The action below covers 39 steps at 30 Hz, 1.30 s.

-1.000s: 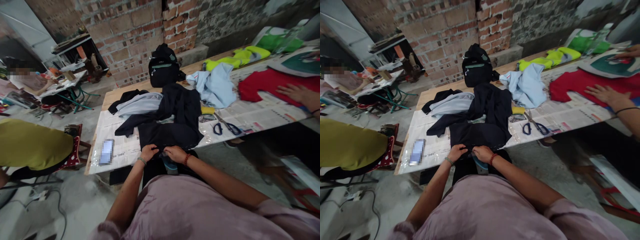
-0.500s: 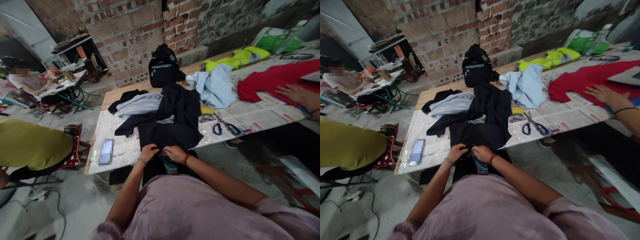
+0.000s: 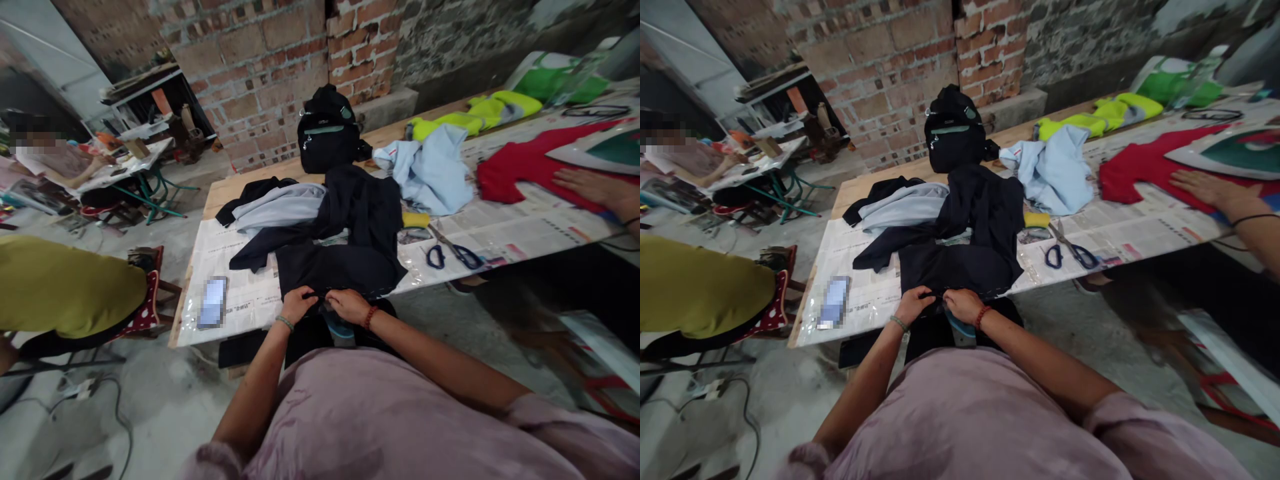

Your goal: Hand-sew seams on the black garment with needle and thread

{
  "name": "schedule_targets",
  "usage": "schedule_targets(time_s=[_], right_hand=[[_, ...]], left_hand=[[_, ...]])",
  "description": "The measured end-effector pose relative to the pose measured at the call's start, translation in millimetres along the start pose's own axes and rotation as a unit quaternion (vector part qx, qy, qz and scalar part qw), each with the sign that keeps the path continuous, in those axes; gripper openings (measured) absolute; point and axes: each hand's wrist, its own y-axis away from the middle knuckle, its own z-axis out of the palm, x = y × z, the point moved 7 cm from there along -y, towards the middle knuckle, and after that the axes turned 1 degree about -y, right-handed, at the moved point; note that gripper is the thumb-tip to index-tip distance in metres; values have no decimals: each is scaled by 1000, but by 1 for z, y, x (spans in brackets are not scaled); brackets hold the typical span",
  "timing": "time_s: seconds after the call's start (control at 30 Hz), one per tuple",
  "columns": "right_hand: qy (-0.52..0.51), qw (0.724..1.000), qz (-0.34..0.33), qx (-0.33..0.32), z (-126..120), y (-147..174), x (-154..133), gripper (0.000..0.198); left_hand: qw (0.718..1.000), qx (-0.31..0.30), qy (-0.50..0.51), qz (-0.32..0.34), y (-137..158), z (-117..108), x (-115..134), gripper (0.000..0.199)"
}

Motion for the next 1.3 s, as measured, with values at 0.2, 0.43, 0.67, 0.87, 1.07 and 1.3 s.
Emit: schedule_targets(time_s=[0.2, 0.43, 0.67, 0.87, 1.07, 1.3], right_hand=[[27, 1000, 7, 12, 3, 2, -11, 29], [44, 997, 43, 47, 12, 1, -17, 25], [52, 994, 72, 61, 13, -1, -13, 22], [9, 996, 65, 66, 11, -4, -13, 23], [-6, 996, 76, 53, 9, 1, -10, 26], [39, 995, 80, 40, 4, -3, -13, 27]], left_hand=[[996, 72, -29, 34, 6, -2, 12, 15], [983, 141, -61, 105, 13, -1, 24, 10], [975, 133, -80, 158, 16, 10, 34, 14], [983, 149, 4, 106, 14, 9, 18, 13], [981, 190, 17, 46, 16, 9, 6, 13], [979, 172, 34, 103, 19, 12, 13, 14]])
